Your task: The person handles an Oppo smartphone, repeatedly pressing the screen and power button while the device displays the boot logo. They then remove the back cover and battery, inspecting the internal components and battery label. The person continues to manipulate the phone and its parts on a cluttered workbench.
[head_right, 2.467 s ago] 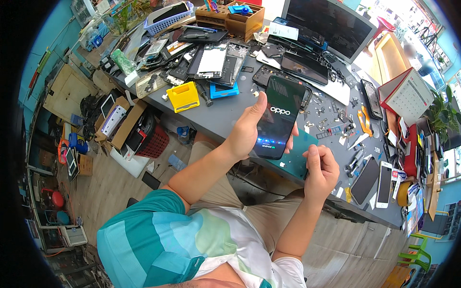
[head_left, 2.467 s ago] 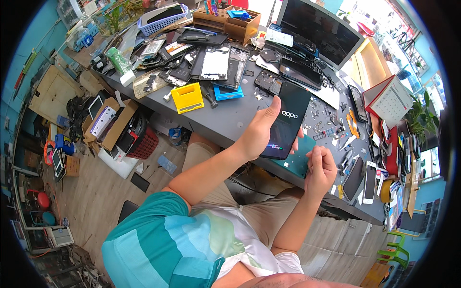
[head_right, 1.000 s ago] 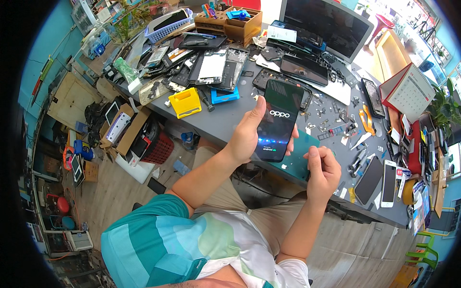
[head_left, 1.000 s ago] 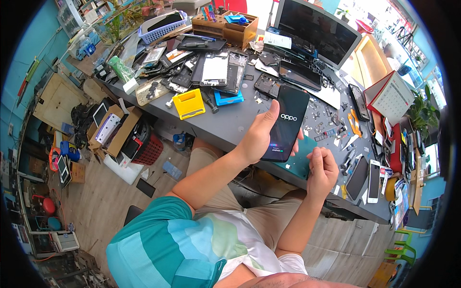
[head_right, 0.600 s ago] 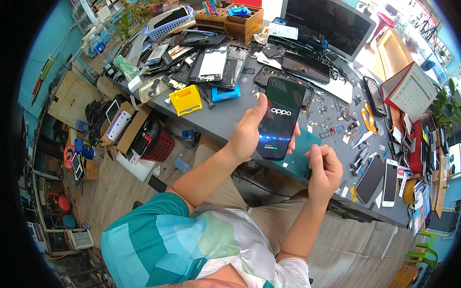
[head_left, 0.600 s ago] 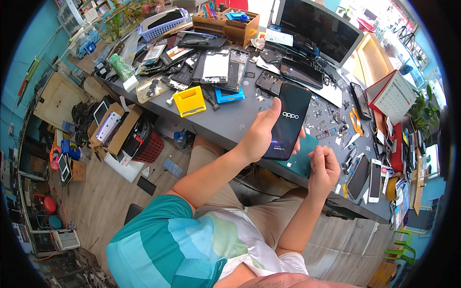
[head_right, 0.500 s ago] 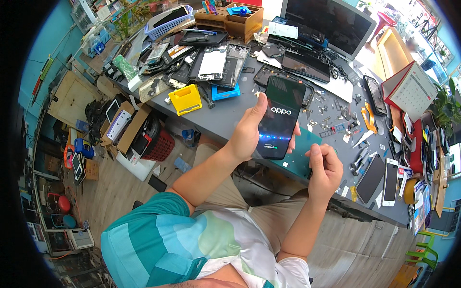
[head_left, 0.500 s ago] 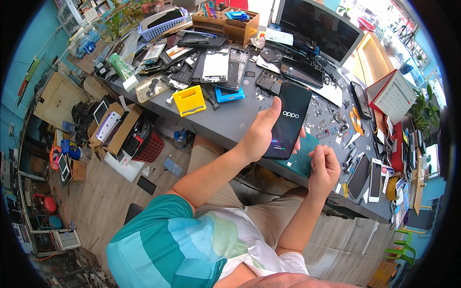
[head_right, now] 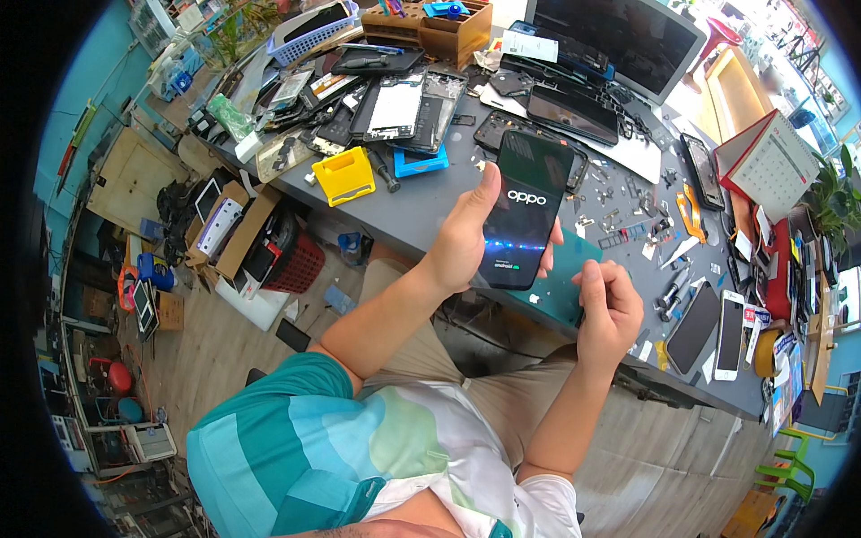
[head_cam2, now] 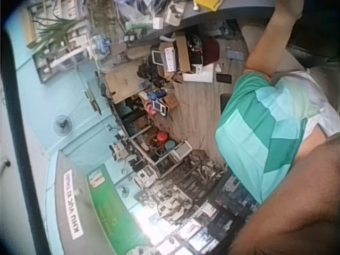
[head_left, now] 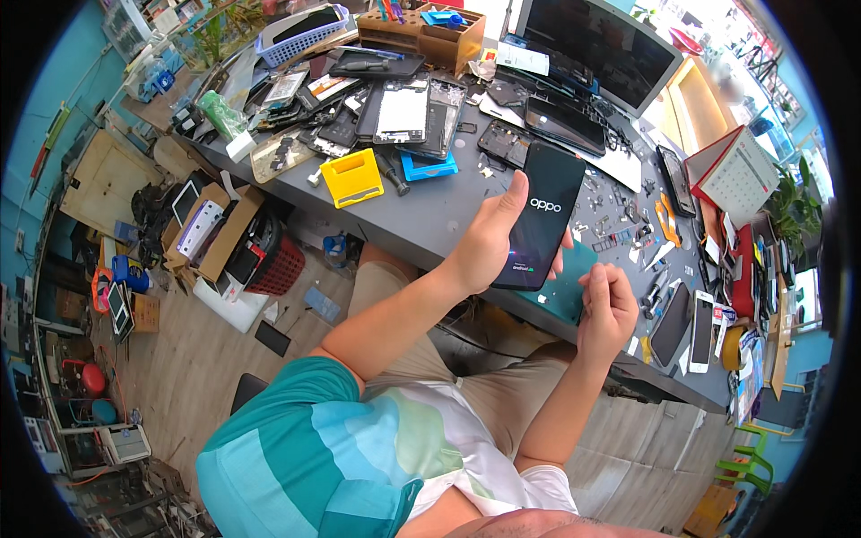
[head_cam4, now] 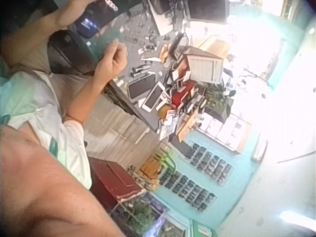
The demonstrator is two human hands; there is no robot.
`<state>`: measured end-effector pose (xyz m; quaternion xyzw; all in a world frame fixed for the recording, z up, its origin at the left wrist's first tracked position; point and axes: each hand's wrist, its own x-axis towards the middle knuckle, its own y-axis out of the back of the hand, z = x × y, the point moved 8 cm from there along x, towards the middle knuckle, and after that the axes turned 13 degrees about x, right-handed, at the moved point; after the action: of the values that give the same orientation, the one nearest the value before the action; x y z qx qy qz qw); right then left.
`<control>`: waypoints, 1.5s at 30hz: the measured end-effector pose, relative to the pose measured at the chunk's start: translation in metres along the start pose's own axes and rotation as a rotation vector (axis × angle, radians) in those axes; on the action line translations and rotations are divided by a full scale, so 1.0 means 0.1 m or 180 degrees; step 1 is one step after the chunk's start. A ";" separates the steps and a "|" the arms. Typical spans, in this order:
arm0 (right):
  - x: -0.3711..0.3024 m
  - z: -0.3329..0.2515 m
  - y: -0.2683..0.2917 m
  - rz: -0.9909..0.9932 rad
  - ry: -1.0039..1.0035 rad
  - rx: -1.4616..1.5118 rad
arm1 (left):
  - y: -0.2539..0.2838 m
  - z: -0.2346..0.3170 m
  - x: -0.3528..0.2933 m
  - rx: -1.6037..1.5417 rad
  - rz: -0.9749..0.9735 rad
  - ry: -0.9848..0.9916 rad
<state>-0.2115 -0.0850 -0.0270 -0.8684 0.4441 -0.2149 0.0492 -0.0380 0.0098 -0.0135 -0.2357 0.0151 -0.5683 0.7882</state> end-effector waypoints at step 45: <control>0.02 -0.08 -0.04 -0.0149 0.0112 -0.0195 | -0.01 -0.06 0.01 0.0195 0.0148 0.0226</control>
<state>-0.2109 -0.0835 -0.0176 -0.8758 0.4308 -0.2176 0.0097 -0.0408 0.0065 -0.0184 -0.1908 0.0311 -0.5581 0.8070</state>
